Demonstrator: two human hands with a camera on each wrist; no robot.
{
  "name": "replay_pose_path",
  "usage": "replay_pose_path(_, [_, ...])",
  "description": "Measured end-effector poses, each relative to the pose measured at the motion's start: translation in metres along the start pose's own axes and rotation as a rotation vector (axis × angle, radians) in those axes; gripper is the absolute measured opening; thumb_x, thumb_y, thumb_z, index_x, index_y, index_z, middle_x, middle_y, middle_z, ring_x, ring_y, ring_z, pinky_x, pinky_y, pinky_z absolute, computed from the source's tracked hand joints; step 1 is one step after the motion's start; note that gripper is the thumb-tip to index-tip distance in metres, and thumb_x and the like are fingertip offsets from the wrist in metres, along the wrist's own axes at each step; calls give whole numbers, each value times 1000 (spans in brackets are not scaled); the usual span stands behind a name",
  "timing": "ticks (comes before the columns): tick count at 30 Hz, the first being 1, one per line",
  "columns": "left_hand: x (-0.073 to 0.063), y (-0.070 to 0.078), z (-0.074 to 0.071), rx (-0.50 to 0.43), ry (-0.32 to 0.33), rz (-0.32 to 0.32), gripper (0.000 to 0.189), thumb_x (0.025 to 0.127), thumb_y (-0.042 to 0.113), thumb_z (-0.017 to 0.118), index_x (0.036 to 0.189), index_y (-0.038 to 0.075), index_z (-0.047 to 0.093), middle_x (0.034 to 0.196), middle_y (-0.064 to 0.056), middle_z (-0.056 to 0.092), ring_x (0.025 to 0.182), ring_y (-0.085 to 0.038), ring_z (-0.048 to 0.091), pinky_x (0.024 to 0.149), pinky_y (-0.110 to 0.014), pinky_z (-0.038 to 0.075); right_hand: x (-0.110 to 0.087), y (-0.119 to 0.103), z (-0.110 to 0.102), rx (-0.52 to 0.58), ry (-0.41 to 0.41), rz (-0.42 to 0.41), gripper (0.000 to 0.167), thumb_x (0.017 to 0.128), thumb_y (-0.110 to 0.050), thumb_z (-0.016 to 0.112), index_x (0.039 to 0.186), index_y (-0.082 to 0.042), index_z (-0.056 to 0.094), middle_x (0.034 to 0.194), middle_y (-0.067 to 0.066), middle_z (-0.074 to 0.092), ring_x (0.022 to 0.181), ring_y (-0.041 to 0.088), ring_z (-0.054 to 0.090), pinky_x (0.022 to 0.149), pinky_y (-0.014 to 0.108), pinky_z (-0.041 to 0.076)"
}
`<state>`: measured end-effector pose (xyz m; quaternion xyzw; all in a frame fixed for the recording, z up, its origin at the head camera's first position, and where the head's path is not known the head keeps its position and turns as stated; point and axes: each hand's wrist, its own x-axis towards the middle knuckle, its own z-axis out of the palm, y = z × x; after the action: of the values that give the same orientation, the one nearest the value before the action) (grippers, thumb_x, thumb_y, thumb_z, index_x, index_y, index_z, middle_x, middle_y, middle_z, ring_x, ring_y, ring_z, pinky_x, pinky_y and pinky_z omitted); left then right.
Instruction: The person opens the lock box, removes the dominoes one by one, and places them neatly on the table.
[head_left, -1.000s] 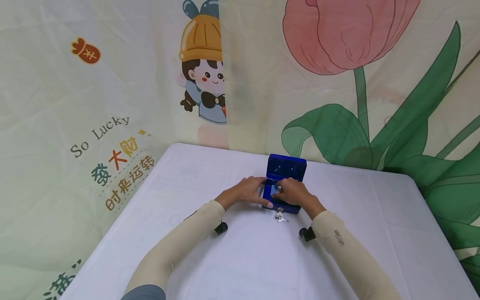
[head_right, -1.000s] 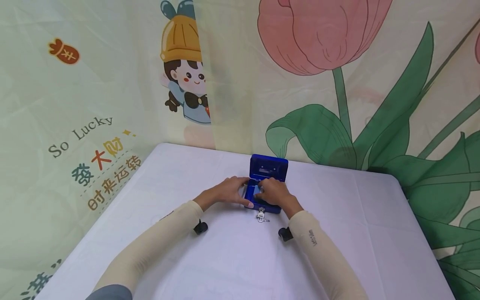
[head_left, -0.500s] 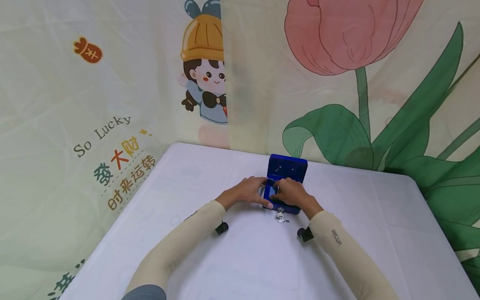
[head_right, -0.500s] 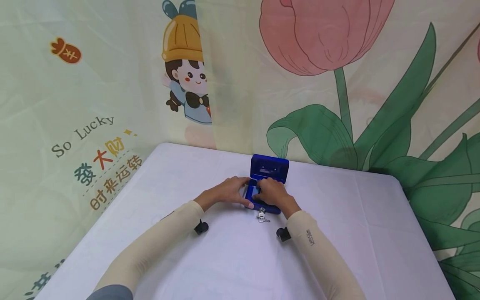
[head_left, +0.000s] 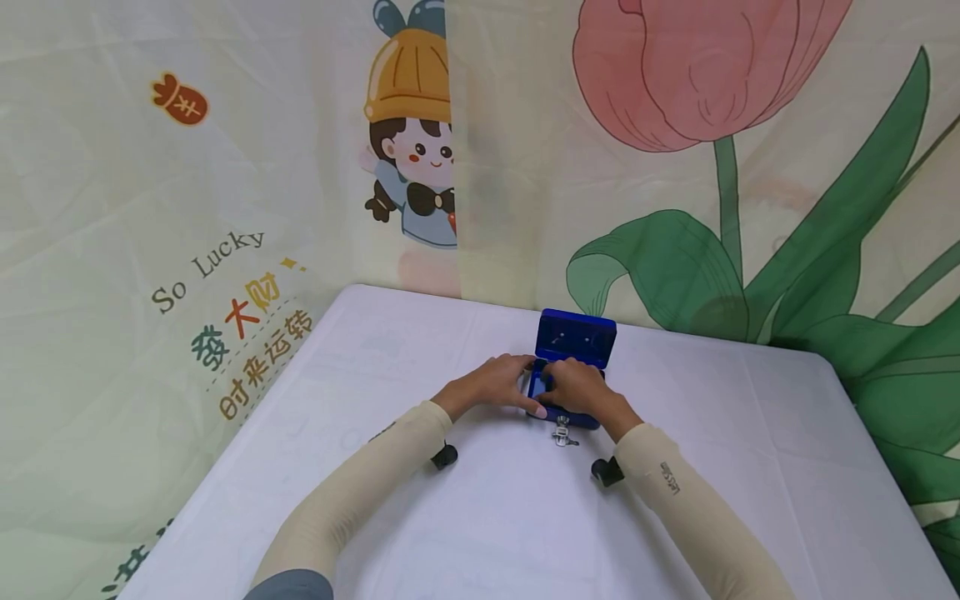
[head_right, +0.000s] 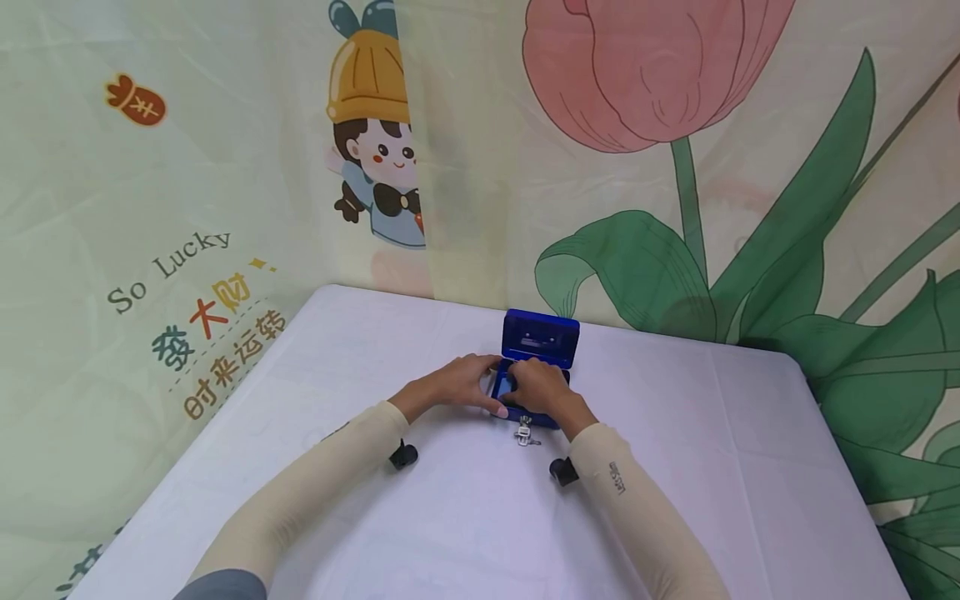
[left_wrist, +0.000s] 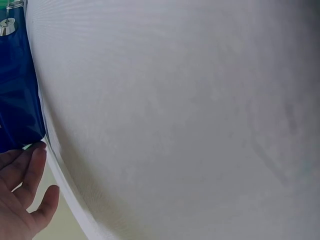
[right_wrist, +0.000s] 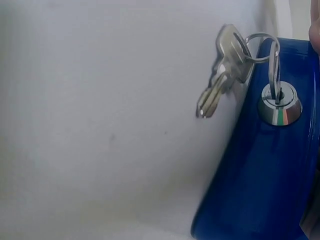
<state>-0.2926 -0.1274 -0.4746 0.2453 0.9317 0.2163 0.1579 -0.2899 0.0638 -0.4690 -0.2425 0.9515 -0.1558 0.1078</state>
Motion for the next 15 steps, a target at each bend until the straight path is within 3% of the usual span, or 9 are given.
replay_pose_path(15, [-2, -2, 0, -37, 0, 10, 108, 73, 65, 80, 155, 9, 36, 150, -10, 52, 138, -26, 49, 114, -43, 42, 0, -7, 5, 7, 20, -7, 46, 86, -31, 81, 123, -6, 71, 116, 10, 74, 102, 28, 70, 93, 45, 58])
